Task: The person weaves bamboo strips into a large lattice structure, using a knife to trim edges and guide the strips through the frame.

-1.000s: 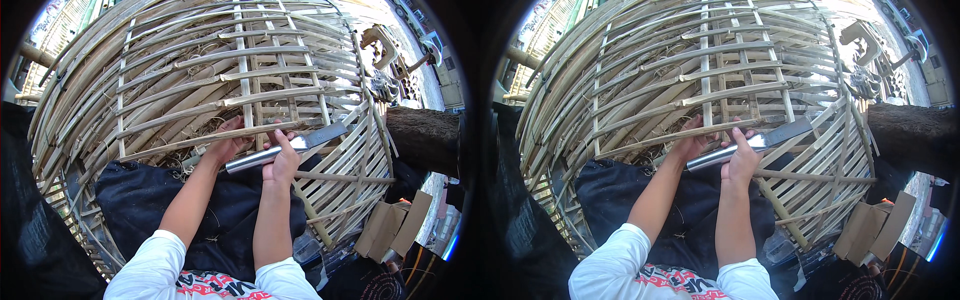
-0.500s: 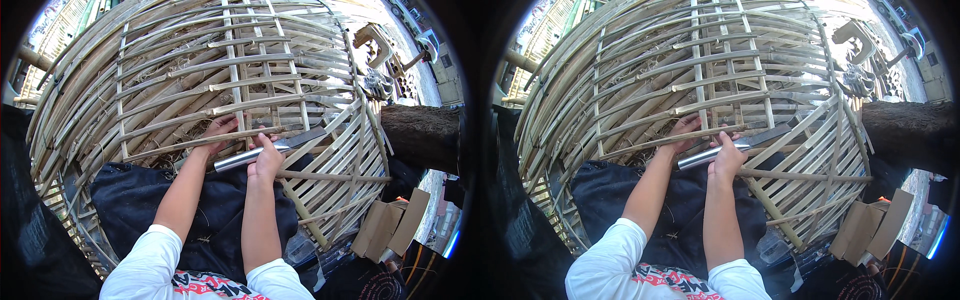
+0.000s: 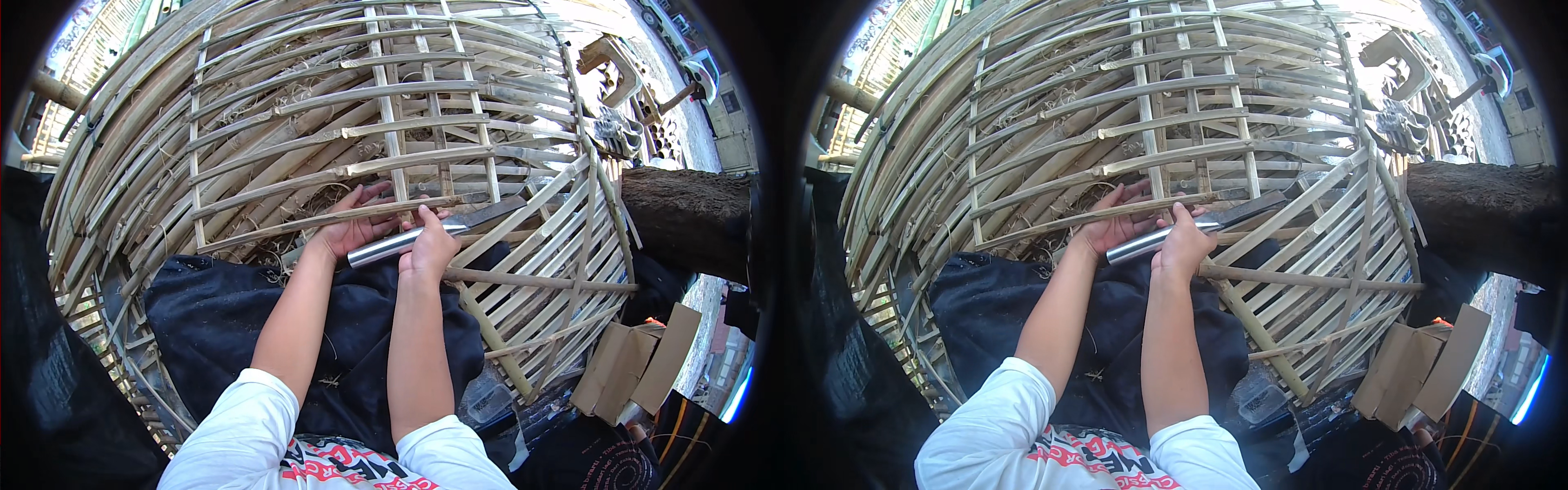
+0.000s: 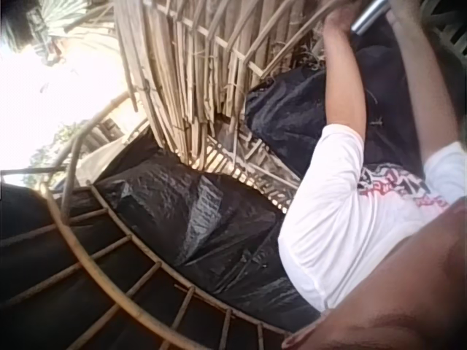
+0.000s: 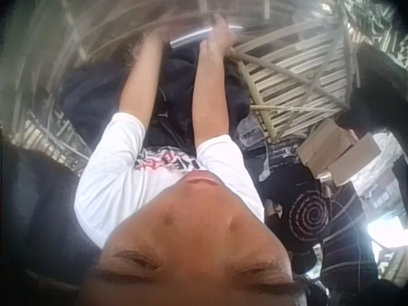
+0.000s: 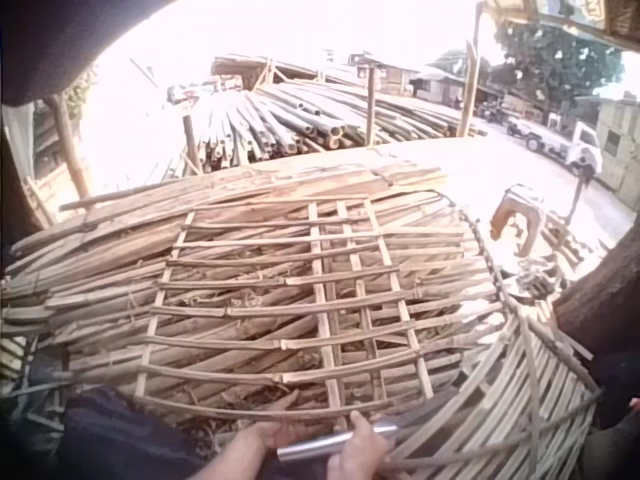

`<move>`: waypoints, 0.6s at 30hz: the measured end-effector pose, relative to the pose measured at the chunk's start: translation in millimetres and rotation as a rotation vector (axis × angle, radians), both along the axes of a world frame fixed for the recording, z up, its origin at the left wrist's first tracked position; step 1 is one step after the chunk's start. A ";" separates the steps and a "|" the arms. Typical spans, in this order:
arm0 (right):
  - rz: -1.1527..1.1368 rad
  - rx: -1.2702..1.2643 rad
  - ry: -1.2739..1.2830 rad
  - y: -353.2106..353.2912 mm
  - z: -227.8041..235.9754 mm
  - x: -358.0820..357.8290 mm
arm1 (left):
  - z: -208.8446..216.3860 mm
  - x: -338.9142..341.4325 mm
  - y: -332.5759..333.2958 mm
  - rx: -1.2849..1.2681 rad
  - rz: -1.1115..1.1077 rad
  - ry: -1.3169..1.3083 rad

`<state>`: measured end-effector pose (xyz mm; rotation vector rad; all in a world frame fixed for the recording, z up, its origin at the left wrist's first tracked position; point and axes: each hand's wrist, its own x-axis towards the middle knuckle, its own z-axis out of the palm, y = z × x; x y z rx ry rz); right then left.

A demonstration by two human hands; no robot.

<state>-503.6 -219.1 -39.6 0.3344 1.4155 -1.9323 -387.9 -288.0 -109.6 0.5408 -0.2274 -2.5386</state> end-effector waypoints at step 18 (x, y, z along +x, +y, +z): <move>-0.073 0.154 0.025 -8.7 -27.5 -5.5 | 113.0 30.9 59.9 -1.017 -0.291 -1.312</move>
